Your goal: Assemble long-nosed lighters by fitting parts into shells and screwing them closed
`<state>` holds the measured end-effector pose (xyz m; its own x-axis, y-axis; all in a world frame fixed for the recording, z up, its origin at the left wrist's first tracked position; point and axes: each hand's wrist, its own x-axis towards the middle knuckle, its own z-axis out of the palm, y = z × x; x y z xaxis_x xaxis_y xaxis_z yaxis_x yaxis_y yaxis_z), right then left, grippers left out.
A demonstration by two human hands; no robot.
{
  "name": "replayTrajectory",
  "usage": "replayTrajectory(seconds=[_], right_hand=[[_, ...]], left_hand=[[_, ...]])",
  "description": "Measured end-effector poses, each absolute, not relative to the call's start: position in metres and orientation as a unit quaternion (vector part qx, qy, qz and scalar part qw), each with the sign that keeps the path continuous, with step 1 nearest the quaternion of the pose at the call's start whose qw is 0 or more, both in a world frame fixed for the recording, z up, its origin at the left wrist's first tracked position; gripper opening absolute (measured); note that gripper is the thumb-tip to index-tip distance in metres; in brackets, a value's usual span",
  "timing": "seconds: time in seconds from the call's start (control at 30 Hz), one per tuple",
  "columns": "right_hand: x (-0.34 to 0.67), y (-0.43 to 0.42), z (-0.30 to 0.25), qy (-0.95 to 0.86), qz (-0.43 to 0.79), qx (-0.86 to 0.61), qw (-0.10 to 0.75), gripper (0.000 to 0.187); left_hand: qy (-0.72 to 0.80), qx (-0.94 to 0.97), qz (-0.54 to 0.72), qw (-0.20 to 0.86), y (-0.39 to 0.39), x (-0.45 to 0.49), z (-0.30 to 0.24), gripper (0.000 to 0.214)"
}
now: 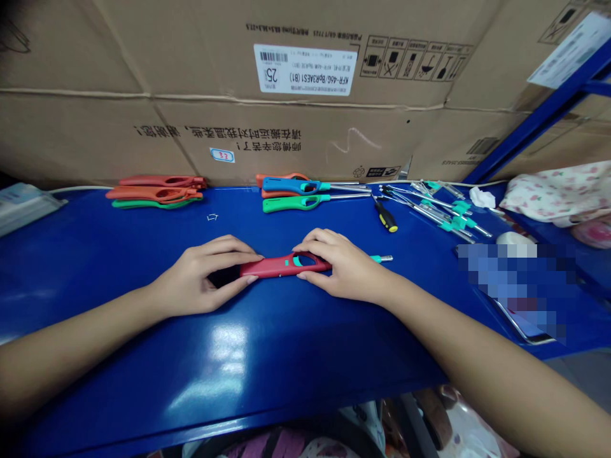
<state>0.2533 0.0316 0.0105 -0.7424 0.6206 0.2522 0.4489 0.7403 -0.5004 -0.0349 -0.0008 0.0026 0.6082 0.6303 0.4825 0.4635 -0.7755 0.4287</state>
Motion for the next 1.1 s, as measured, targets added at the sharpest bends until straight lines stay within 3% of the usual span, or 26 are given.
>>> replayTrajectory(seconds=[0.2,0.53,0.8,1.1], right_hand=[[0.2535,0.032,0.0091,-0.914,0.194,-0.294,0.2,0.034],[0.2546,0.0306,0.0158,-0.947,0.069,-0.265,0.167,0.031],[0.2542,0.0283,0.0151,-0.951,0.018,-0.239,0.194,0.018],[0.2553,0.0254,0.0161,-0.956,-0.02,-0.213,0.201,0.017]], left_hand=[[0.312,0.895,0.295,0.12,-0.0013,-0.0363,0.0028,0.027],[0.309,0.908,0.274,0.073,0.0001,-0.0382,0.0005,0.031],[0.301,0.91,0.283,0.031,0.001,-0.0401,-0.0053,0.033],[0.271,0.918,0.287,-0.037,-0.0023,-0.0381,-0.0036,0.029]])
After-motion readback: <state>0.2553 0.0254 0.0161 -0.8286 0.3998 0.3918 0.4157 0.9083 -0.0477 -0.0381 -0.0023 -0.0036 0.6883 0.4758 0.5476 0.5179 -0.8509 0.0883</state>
